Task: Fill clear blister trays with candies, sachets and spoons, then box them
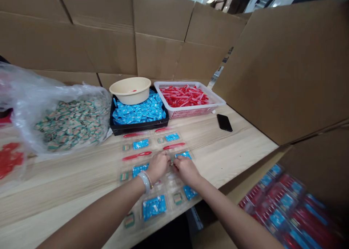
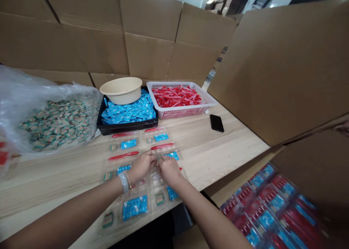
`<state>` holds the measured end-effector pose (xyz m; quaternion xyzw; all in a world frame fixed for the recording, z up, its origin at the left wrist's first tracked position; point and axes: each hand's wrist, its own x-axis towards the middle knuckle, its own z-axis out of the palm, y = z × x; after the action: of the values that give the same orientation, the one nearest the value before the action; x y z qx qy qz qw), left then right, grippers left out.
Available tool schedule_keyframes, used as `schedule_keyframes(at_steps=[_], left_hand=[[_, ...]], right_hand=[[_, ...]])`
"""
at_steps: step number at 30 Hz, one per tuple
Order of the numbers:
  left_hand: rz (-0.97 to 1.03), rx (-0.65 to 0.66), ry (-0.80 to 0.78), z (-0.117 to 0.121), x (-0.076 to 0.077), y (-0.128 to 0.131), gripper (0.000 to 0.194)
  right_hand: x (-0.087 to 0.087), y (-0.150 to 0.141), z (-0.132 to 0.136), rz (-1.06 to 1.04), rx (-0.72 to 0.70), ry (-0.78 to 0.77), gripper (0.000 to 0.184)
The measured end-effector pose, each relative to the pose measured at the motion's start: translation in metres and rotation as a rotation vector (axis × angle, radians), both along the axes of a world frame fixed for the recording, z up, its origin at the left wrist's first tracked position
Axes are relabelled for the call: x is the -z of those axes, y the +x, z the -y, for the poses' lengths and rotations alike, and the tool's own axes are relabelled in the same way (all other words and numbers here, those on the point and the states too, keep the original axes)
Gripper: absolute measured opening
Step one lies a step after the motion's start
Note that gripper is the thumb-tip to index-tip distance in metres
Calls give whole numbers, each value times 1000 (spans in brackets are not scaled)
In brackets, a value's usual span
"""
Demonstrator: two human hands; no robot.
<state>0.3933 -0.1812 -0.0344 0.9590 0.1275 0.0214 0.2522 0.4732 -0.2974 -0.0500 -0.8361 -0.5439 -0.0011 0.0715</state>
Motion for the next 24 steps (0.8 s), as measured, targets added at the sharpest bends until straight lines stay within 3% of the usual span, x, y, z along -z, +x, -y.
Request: schedule_keyframes(at_steps=[3, 8, 12, 16, 21, 24], left_hand=[[51, 18, -27, -6, 2, -2, 23], [129, 24, -88, -13, 11, -3, 19], [185, -4, -108, -20, 10, -4, 21], [210, 29, -111, -27, 2, -11, 21], [181, 214, 93, -25, 1, -19, 24], [138, 256, 200, -22, 4, -21, 27]], right_hand=[[-2, 7, 8, 47, -148, 51, 17], [-3, 15, 15, 67, -156, 201, 17], [-2, 12, 1, 228, -246, 138, 18], [-6, 12, -6, 183, -268, 87, 17], [0, 16, -5, 32, -264, 179, 18], [11, 16, -10, -57, -264, 208, 16]])
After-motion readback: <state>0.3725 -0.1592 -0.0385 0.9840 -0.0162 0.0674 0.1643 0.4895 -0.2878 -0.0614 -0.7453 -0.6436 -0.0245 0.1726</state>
